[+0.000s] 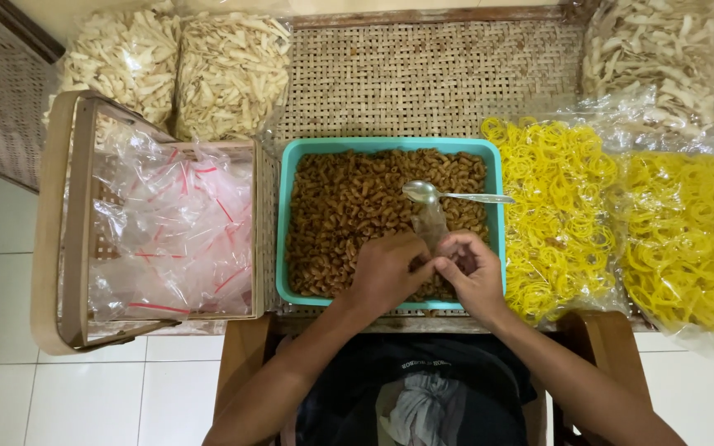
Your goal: A person uses a spoon to scoop small snacks from a tray into a small plastic bag for packaging.
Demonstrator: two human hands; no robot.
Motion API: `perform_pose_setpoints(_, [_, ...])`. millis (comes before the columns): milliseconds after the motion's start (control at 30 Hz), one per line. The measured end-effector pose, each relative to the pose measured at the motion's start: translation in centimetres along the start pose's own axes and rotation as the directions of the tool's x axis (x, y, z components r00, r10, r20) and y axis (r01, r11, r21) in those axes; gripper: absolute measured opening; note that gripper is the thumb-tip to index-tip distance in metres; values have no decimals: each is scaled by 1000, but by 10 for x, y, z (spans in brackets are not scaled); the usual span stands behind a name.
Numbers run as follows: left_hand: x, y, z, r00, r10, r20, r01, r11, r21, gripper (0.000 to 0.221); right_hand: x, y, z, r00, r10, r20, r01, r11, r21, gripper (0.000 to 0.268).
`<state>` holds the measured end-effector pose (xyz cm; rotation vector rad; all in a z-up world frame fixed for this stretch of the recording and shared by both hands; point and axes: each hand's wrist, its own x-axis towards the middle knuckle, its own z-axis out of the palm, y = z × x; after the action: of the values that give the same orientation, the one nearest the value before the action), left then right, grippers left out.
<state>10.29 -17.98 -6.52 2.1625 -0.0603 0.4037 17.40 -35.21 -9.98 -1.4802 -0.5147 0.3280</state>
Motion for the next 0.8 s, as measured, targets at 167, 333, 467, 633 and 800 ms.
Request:
perform_pose_setpoints(167, [5,14,-8,997,69,-31,-68,997,39,21,-2,-2,3,997,16,-70,-19,999,-37,7])
perform_pose_setpoints(333, [3,1,1,964,210,-164,-166,954,249,19,7,-4,-3,998,-9,-69,3,996,-93,5])
perform_pose_setpoints(467, [6,22,-21,925,359,122,-380,871,311,115,6,-4,-7,998,21,53,-19,999,-46,9])
perform_pose_setpoints(633, [4,6,-6,921,389,27,-381,881,279,48,8,-11,-9,986,-11,164,11,1000,5,10])
perform_pose_setpoints(800, [3,8,-10,978,186,98,-197,974,117,27,9,-6,-11,987,-84,136,89,995,-32,9])
